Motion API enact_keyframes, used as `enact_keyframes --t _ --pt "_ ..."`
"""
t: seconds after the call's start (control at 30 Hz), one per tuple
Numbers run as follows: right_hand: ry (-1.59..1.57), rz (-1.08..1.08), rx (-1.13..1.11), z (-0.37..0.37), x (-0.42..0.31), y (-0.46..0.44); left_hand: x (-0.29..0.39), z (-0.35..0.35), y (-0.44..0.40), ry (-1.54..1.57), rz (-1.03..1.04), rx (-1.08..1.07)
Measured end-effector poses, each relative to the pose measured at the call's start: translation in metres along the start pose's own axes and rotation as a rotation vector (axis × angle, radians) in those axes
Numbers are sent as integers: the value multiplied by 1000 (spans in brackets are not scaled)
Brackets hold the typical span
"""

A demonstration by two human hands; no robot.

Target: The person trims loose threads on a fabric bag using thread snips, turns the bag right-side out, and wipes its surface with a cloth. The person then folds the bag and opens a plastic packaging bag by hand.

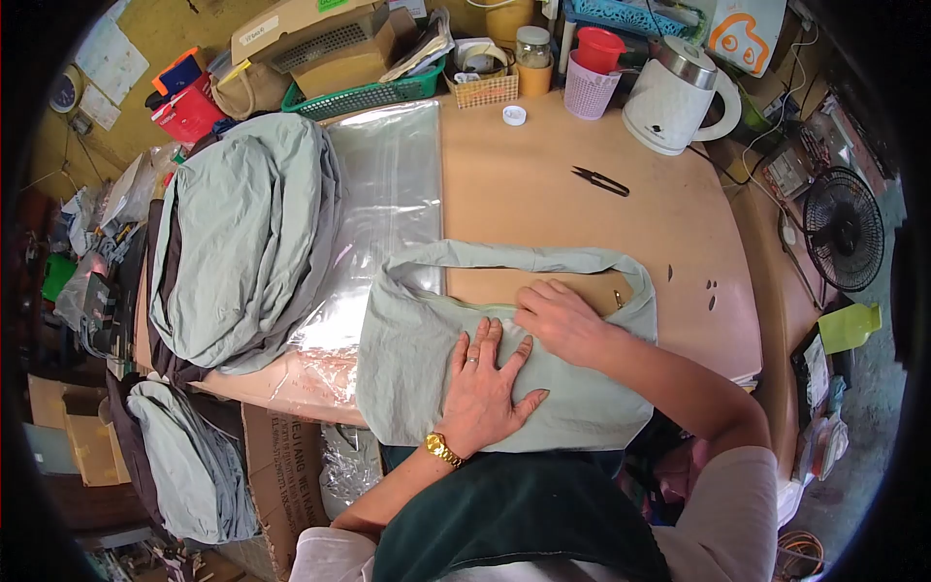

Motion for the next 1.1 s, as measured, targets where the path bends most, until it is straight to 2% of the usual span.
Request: enact_keyframes --t 0.17,0.37,0.53,0.63,0.77,0.83,0.97,1.03,1.1 --pt "-42 -5 39 2 -4 -2 -1 1 1 22 -20 -1" --pt "61 -14 2 0 -4 -1 -2 2 1 21 -9 -13" --pt "-63 -13 83 4 -7 -11 -5 5 3 8 -43 -37" --pt "10 10 50 -4 0 11 -6 7 2 23 -31 -14" --pt "-33 -30 83 5 -4 -14 -3 3 3 -45 -54 -53" --pt "-124 28 105 10 -3 -26 -6 5 3 -64 -88 -47" --pt "-128 61 66 3 -4 4 -8 2 2 -33 -119 -29" --pt "11 28 36 -11 -12 16 -8 3 2 -34 -112 -24" --pt "-36 44 -8 -11 -8 14 -8 2 1 -38 -107 -19"
Point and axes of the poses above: each hand's wrist, its own y-axis away from the middle knuckle, its own z-axis out of the palm, x = y × z, the point moved 5 cm from there along -y, towards the middle knuckle, and after that the axes turned 11 degrees about -y, right-handed, at the moved point
